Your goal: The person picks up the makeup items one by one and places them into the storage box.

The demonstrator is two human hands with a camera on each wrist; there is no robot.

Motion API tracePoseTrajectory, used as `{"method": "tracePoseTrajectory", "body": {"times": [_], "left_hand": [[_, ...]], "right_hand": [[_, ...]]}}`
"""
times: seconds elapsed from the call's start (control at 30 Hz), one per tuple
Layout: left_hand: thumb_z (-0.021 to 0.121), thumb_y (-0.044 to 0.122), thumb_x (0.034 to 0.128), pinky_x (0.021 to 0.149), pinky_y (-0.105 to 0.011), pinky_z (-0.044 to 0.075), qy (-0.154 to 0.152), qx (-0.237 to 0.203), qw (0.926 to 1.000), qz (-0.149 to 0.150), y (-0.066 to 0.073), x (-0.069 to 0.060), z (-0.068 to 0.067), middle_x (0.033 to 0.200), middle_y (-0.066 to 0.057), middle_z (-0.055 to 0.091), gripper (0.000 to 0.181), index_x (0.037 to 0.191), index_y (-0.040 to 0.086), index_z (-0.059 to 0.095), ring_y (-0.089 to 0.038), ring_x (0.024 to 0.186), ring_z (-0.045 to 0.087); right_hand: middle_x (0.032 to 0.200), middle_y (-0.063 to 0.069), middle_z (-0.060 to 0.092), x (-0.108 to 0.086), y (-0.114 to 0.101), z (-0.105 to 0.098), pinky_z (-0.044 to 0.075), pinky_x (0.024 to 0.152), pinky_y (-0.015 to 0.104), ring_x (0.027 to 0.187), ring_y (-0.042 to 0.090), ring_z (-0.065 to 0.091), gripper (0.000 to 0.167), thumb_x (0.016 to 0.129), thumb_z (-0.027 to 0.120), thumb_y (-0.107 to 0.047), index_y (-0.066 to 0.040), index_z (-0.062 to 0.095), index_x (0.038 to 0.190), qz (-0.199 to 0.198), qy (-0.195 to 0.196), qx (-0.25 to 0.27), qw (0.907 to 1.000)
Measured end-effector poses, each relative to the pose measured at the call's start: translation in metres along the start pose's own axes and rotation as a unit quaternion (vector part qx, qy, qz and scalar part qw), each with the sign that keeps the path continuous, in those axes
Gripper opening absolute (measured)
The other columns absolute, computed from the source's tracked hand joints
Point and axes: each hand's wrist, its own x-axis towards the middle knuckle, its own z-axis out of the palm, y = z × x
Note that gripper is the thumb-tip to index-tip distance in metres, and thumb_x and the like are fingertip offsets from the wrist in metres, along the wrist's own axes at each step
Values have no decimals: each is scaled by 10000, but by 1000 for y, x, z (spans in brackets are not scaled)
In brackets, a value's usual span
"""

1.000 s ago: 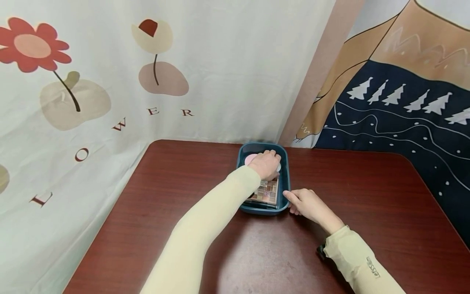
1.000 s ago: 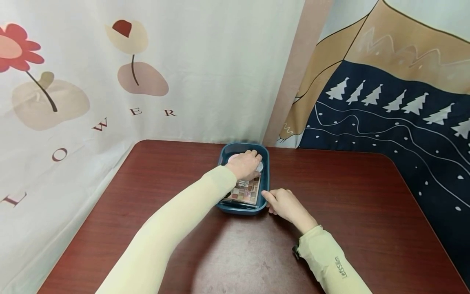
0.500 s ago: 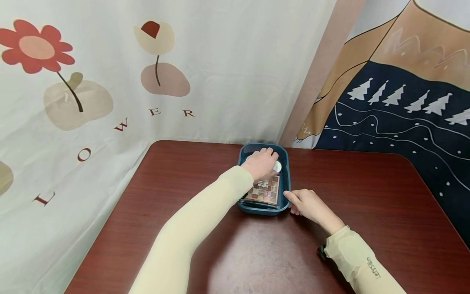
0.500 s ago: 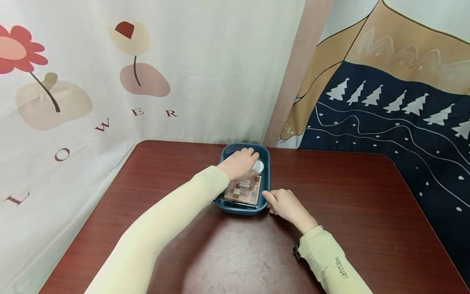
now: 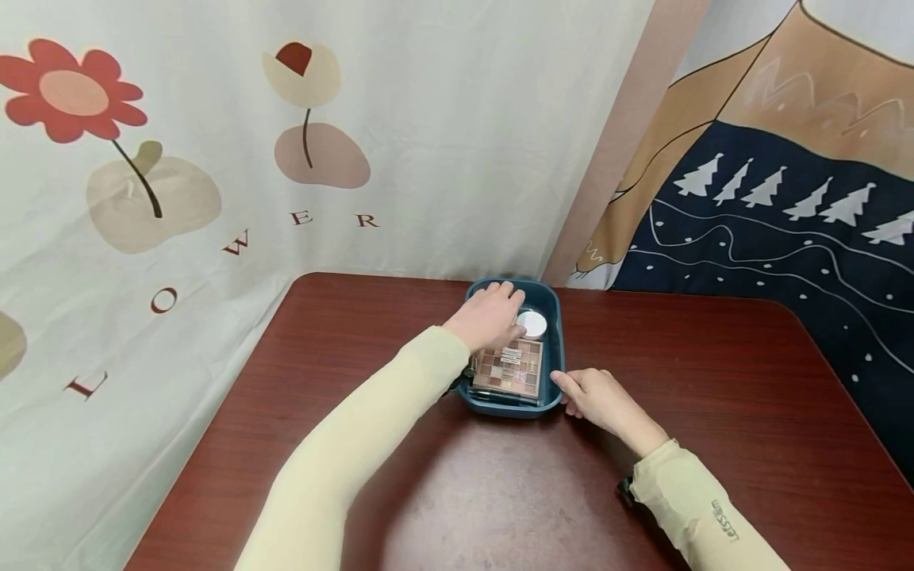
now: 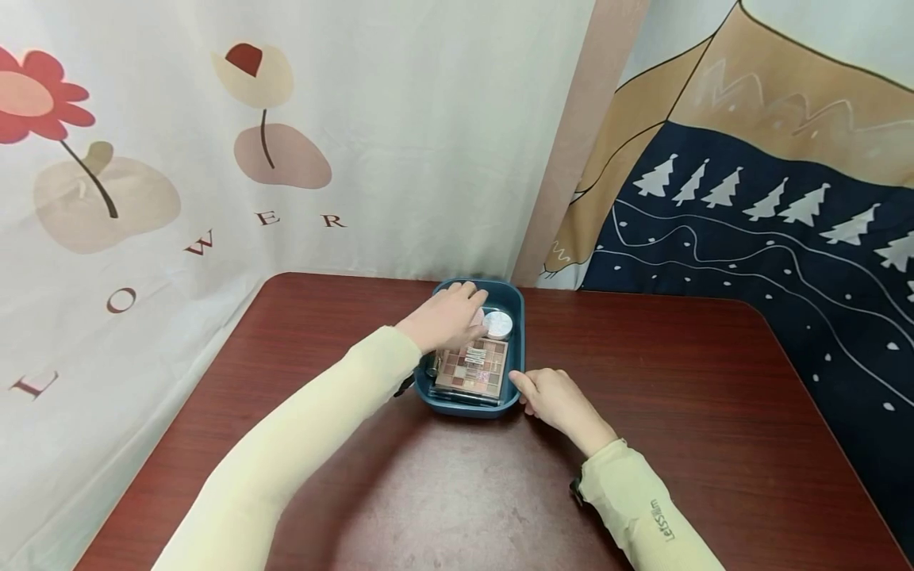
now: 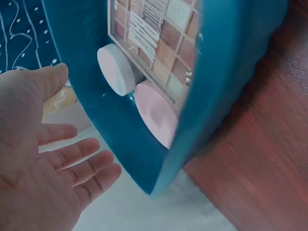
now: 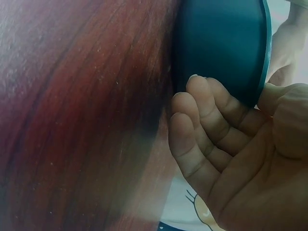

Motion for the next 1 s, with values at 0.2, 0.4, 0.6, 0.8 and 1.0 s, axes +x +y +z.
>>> {"method": "tracePoseTrajectory", "body": {"times": [0.2,0.4,0.6,0.8,1.0], "left_hand": [[567,430,1051,1127,-415,414,291,53,9996,10,-12,-11,-1,1467,-138,504,622,1525,49,438,-294,1314,492],[573,447,1049,1121,-428,412,384,135,9992,46,-22,-27,-2,1467,-154,502,651,1530,30,435,-305,1312,483],[585,437,1046,1110,-453,416,516,-32,9987,-14,-30,-43,-2,1445,-164,510,645,1520,21,447,-324,1302,492],[586,476,1039,1119,-477,409,732,-87,9973,-38,-40,-62,2,1479,-185,488,691,1531,15,439,-339,1341,471],[624,490,1014,1090,-491,421,1043,-90,9945,-36,-49,-81,10,1463,-183,500,690,1499,22,478,-348,1318,488]], "right_hand": [[638,17,654,2,1,0,513,629,324,595,131,592,418,1086,534,-300,-74,673,763,56,18,-134,9999],[634,13,637,3,2,-1,500,641,330,600,130,574,409,1084,536,-294,-86,665,756,88,-7,-303,9995],[652,-3,634,3,3,-3,509,671,349,637,119,587,397,1081,539,-310,-95,672,775,-119,33,-614,9980],[633,-17,547,0,6,-8,444,616,320,621,124,529,402,1077,548,-349,-103,628,770,-299,188,-904,9953],[612,-2,439,-5,13,-14,381,582,312,588,142,449,406,1075,557,-347,-126,578,734,-364,447,-1044,9929]]}}
